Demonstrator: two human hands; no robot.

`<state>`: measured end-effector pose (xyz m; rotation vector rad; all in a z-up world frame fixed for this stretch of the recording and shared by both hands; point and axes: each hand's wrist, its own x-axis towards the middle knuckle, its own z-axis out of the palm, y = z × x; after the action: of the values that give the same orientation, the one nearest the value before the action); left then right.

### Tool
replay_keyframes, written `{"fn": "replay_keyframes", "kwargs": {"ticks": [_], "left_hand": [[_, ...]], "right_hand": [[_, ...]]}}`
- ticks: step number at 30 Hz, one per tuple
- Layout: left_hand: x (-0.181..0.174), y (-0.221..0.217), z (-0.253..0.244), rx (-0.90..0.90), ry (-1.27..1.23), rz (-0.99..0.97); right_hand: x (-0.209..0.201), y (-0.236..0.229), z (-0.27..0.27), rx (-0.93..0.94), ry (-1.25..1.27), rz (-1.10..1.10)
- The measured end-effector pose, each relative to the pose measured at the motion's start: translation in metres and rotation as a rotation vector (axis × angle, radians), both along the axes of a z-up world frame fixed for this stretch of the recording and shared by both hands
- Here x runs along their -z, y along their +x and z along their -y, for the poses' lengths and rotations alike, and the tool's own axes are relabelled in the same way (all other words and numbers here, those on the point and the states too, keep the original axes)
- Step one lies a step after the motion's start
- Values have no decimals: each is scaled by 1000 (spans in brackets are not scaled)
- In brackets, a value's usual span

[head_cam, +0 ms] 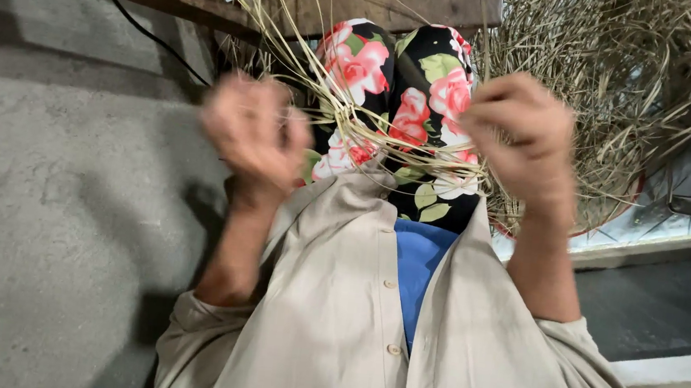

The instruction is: Braiding long strands of dried straw or grass to create a woven product.

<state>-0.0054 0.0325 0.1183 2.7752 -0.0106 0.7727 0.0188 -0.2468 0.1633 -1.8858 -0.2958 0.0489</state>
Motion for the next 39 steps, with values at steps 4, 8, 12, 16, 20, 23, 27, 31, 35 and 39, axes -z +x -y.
{"fn": "replay_keyframes", "kwargs": {"ticks": [4, 8, 12, 16, 20, 23, 27, 31, 35, 39], "left_hand": [[-11, -14, 40, 523, -915, -413], [20, -19, 44, 550, -2102, -854], [17, 9, 27, 304, -1652, -578], [35, 44, -13, -36, -1473, -206], [68, 62, -56, -94, -1448, 52], [82, 70, -68, -67, -1394, 171], [88, 76, -71, -99, -1240, 165], [99, 78, -72, -104, -1234, 102], [94, 72, -63, -171, -1170, -23], [103, 70, -62, -135, -1150, -75]], "right_hand": [[-13, -8, -50, -296, -78, 249], [-8, -17, -64, -510, -27, 206], [5, -19, -53, -520, 1, 88], [38, -14, 3, -462, -59, -176], [60, -19, 71, -325, -9, -494], [70, -26, 103, -263, 10, -579], [89, -35, 133, -261, 144, -551], [94, -45, 154, -320, 513, -315], [103, -53, 177, -267, 641, -117], [103, -50, 183, -271, 651, -70]]}}
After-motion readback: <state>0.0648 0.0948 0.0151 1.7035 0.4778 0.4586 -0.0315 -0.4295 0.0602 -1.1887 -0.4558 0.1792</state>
